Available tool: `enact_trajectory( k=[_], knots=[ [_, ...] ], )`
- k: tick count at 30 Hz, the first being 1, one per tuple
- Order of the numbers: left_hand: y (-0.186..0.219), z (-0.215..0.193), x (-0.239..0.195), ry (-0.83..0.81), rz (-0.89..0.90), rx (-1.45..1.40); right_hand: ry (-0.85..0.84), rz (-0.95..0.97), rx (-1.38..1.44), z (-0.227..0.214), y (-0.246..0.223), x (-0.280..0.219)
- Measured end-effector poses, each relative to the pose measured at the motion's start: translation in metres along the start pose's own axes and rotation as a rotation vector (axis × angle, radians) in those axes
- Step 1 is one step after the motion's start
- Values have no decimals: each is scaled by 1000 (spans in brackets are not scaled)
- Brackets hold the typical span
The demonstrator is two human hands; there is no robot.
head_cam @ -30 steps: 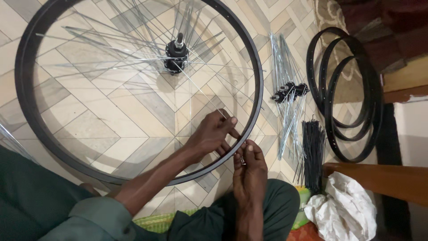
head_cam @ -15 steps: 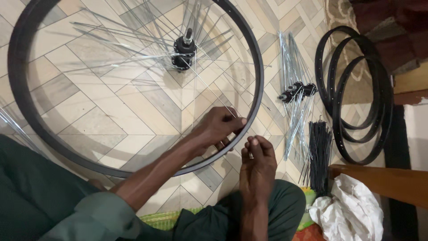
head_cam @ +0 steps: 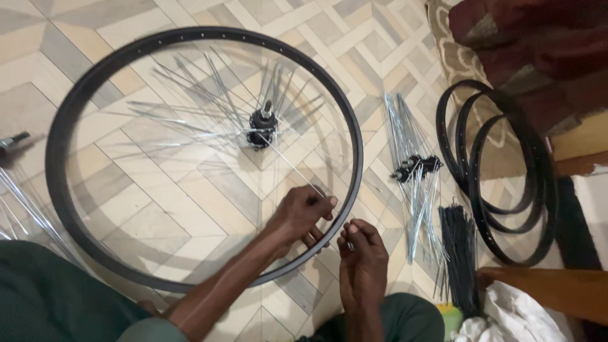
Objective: The person laces a bicycle wheel by inserting spokes through the hub and rim, then threading and tightening nipples by hand. The person works on one wheel at a time, rotating it to access different spoke holes.
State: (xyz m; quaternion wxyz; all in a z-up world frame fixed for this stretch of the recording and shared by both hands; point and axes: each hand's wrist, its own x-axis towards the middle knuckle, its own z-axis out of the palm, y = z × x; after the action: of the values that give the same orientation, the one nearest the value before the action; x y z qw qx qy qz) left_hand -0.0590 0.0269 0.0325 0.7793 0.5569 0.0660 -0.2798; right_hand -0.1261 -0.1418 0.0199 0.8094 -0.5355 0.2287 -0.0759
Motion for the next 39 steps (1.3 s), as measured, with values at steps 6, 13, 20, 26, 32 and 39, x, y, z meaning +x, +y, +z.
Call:
enact_trajectory(
  k=[6,13,20,26,32,39],
  knots=[
    [-2,-2,2,-38,-8,-33,65,-44,-417,17,-12,1],
    [4,-3,1,-20,-13,10,25,1,-192,27,-14,1],
    [12,2,-4,37,-60,55,51,-7,-371,39,-16,-7],
    [10,2,-4,23,-47,85,57,25,-250,43,-21,-7],
    [11,3,-2,33,-73,92,84,21,-235,41,-17,-5],
    [9,4,-3,47,-48,100,87,9,-345,46,-16,-4]
  ],
)
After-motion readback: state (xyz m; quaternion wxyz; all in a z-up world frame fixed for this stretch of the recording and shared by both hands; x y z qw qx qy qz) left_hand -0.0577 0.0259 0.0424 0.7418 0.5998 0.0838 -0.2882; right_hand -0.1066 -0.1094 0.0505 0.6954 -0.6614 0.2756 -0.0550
